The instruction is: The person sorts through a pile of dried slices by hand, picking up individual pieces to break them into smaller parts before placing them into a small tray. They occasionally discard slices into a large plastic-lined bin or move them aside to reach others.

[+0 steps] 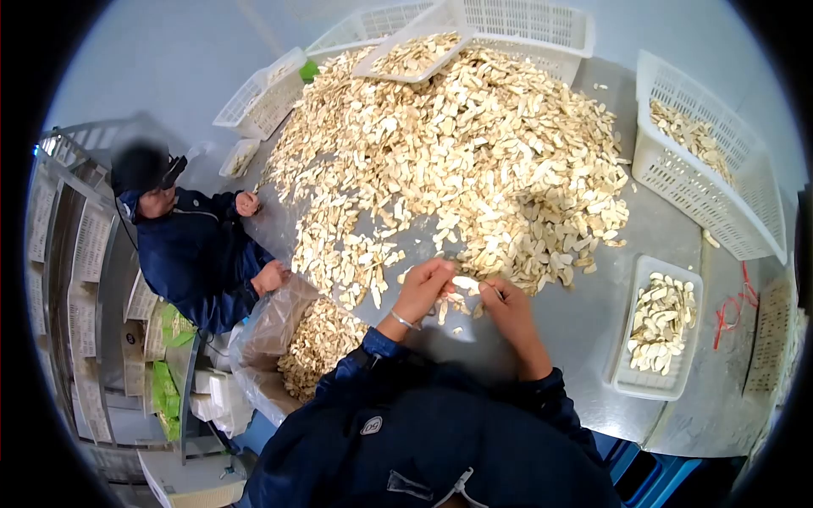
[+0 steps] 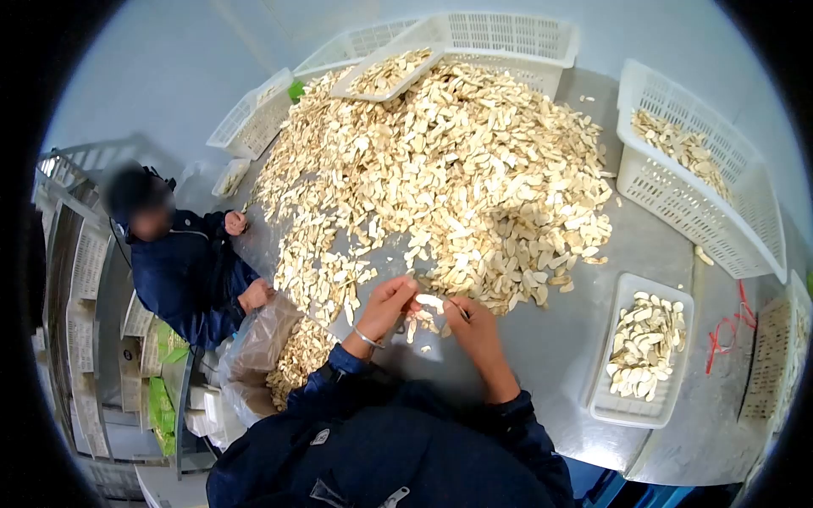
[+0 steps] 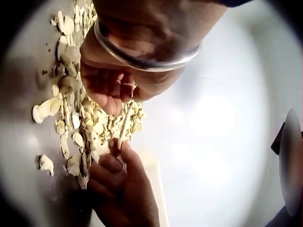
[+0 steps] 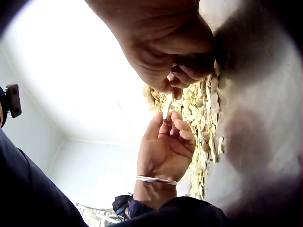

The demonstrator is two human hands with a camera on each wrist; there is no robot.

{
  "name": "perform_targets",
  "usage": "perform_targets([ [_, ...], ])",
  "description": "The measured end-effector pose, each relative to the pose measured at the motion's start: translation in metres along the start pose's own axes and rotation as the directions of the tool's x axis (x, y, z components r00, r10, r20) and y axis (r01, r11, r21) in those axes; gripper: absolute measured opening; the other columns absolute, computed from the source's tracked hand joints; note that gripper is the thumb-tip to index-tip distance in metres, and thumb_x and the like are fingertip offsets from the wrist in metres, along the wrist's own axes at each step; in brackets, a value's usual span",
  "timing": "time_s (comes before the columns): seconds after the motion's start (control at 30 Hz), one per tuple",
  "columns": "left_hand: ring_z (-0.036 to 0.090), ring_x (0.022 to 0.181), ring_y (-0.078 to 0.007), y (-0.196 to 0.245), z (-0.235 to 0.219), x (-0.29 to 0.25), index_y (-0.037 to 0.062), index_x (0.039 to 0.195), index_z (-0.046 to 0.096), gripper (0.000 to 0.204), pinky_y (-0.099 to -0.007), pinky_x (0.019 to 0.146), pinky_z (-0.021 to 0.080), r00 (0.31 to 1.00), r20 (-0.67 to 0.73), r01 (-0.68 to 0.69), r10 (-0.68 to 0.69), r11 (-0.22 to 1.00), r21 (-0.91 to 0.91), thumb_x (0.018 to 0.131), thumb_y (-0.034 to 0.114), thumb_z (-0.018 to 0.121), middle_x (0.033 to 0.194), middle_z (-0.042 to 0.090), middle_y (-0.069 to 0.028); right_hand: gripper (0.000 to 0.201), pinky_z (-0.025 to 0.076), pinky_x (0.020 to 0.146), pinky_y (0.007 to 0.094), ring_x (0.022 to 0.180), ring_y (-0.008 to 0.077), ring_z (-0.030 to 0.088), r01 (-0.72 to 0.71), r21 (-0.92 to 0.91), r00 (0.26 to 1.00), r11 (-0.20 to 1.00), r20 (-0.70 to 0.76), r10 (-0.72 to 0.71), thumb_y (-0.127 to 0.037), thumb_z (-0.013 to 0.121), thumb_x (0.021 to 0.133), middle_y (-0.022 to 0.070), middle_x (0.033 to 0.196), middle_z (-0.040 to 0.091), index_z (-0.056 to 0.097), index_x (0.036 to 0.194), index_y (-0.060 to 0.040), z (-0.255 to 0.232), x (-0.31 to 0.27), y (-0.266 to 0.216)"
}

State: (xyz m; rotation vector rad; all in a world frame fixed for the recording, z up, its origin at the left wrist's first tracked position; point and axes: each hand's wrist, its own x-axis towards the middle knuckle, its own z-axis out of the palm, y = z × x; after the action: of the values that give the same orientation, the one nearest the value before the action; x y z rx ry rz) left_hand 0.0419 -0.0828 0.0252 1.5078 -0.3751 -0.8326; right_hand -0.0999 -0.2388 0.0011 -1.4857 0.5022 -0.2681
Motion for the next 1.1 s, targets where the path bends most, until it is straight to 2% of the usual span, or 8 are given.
perform_targets([
  [0.2,0.056,0.07,-0.0027,0.016,-0.026,-0.012,0.004,0.1,0.065,0.019,-0.018,0.061,0.043,0.993,-0.075,-0.088,0.088,0.996,-0.005,0.104,0.021,0.059,0.082,0.066,0.0004,0.024,0.044,0.063,0.0247,0.069,0.0058,0.052,-0.121,-0.121,0.881,0.985,0.445,0.162,-0.026,0.064,0.097,-0.0046,0.078,0.062,0.07,0.103,-0.0042,-0.01,-0.005,-0.023],
  [0.33,0.056,0.068,-0.005,0.011,-0.047,-0.018,0.0001,0.104,0.064,0.017,-0.0201,0.061,0.045,0.986,-0.068,-0.155,0.152,0.987,-0.045,0.103,0.016,0.059,0.083,0.067,-0.0022,0.024,0.05,0.074,0.0279,0.078,0.0081,0.057,0.197,-0.207,0.446,0.958,0.89,0.101,-0.028,0.062,0.099,-0.0017,0.084,0.065,0.071,0.105,-0.0073,-0.014,0.012,-0.097],
  [0.4,0.056,0.068,-0.0055,0.012,-0.05,-0.025,-0.0007,0.106,0.063,0.016,-0.0206,0.061,0.046,0.984,-0.102,-0.154,0.146,0.986,-0.071,0.102,0.014,0.06,0.083,0.067,-0.0026,0.017,0.051,0.079,0.0272,0.087,0.01,0.061,0.223,-0.312,0.455,0.924,0.871,0.184,-0.02,0.064,0.097,-0.0003,0.09,0.068,0.071,0.105,-0.0057,-0.03,0.043,-0.152],
  [0.47,0.057,0.069,-0.0066,0.016,-0.055,-0.033,-0.002,0.111,0.062,0.016,-0.0216,0.063,0.047,0.983,-0.119,-0.149,0.14,0.987,-0.064,0.101,0.011,0.061,0.083,0.067,-0.0038,0.021,0.048,0.064,0.0259,0.072,0.0075,0.054,0.284,-0.404,0.801,0.87,0.598,0.016,-0.023,0.054,0.103,-0.0035,0.082,0.06,0.067,0.109,-0.008,-0.046,0.079,-0.226],
  [0.53,0.058,0.069,-0.0071,0.014,-0.063,-0.039,-0.0023,0.11,0.062,0.017,-0.0219,0.063,0.048,0.979,-0.131,-0.168,0.155,0.982,-0.091,0.101,0.012,0.061,0.084,0.068,-0.0046,0.027,0.04,0.053,0.0231,0.062,0.0069,0.047,0.383,0.135,0.9,0.914,0.171,-0.402,-0.024,0.046,0.105,-0.0034,0.074,0.053,0.064,0.116,-0.0075,-0.077,0.149,-0.215],
  [0.57,0.058,0.069,-0.0073,0.012,-0.067,-0.042,-0.0024,0.11,0.062,0.017,-0.022,0.063,0.048,0.977,-0.142,-0.177,0.161,0.978,-0.107,0.101,0.012,0.061,0.085,0.069,-0.005,0.029,0.04,0.052,0.0251,0.06,0.009,0.046,0.185,0.531,0.971,0.827,0.032,-0.237,-0.023,0.043,0.105,-0.0026,0.076,0.055,0.065,0.115,-0.0072,-0.078,0.143,-0.237],
  [0.93,0.054,0.067,-0.0031,-0.024,-0.098,-0.052,0.0015,0.105,0.064,0.014,-0.0194,0.059,0.043,0.975,-0.168,-0.143,0.143,0.99,0.012,0.1,0.014,0.063,0.079,0.064,0.0018,0.02,0.032,0.047,0.0215,0.06,0.0069,0.039,-0.165,0.705,0.983,0.69,0.06,0.174,-0.018,0.049,0.105,-0.0024,0.081,0.047,0.058,0.117,-0.005,0.014,0.019,-0.078],
  [1.1,0.061,0.068,-0.0175,-0.008,-0.06,-0.043,0.0014,0.105,0.063,0.015,-0.0281,0.063,0.048,0.924,-0.019,-0.311,0.383,0.777,0.547,0.093,0.009,0.066,0.085,0.064,-0.0045,0.015,0.029,0.045,0.0203,0.056,0.0057,0.037,-0.062,0.735,0.978,0.675,-0.089,0.187,-0.015,0.05,0.104,-0.0027,0.076,0.045,0.058,0.112,-0.0055,0.014,0.006,-0.037],
])
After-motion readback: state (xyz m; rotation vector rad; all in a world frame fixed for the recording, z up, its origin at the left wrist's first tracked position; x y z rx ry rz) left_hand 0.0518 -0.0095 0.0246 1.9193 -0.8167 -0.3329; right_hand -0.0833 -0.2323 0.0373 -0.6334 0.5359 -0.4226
